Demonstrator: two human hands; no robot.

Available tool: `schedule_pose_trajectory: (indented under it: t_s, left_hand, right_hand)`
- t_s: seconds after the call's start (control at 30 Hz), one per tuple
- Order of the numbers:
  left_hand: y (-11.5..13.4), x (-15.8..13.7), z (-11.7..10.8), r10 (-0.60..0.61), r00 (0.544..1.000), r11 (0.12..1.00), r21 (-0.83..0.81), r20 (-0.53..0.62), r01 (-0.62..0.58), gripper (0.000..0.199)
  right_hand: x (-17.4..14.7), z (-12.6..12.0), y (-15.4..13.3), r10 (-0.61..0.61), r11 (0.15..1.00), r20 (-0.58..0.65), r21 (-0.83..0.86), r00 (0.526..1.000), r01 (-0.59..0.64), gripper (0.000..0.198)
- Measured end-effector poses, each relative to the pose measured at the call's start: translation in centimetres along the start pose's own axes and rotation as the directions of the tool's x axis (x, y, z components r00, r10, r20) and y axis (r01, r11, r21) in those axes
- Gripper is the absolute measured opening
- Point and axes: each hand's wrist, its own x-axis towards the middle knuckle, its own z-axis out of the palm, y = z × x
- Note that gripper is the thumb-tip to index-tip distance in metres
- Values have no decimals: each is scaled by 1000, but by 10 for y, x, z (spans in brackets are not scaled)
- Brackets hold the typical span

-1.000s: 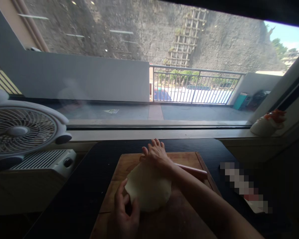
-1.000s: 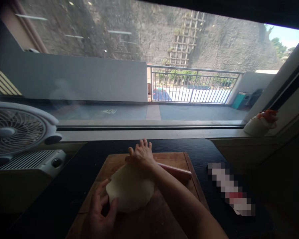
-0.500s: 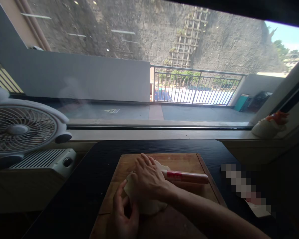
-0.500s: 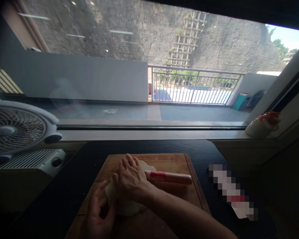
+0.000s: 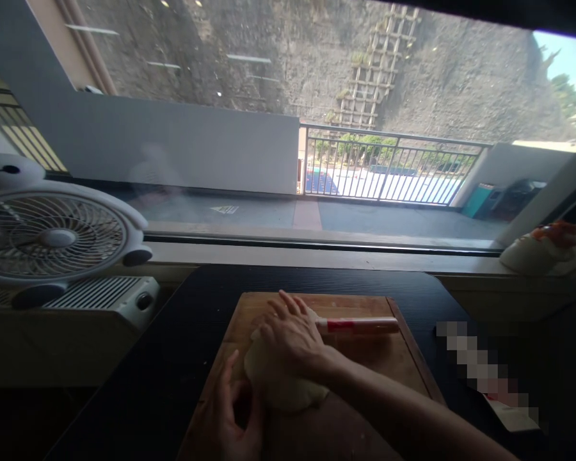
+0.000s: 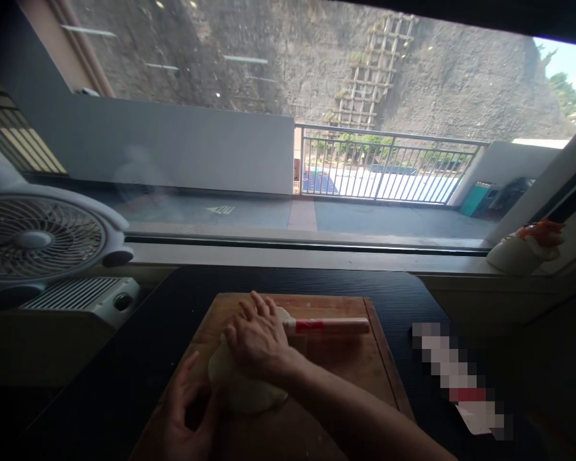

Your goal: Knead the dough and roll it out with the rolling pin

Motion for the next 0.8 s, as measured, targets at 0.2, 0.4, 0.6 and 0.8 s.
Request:
schedule_pose_trajectory:
  t_s: [0.2, 0.4, 0.6, 0.8]
  left_hand:
    - [0, -2, 3, 67, 997, 996, 54, 23, -68, 65]
    - [0, -7, 3, 35, 999, 999, 40, 29, -36, 61]
    - [1, -6, 1, 105, 993, 987, 117, 57, -111, 59]
    - [5, -9, -2, 91, 996, 979, 183, 5, -91, 56]
  right_hand:
    - [55, -8, 20, 197, 980, 147, -39, 969, -194, 56]
    - [-6, -20, 3, -175, 985, 187, 36, 967, 171, 48]
    - [65, -4, 7, -33, 995, 181, -82, 983, 48, 50]
    - [29, -16, 0, -115, 993, 277, -1, 954, 120, 50]
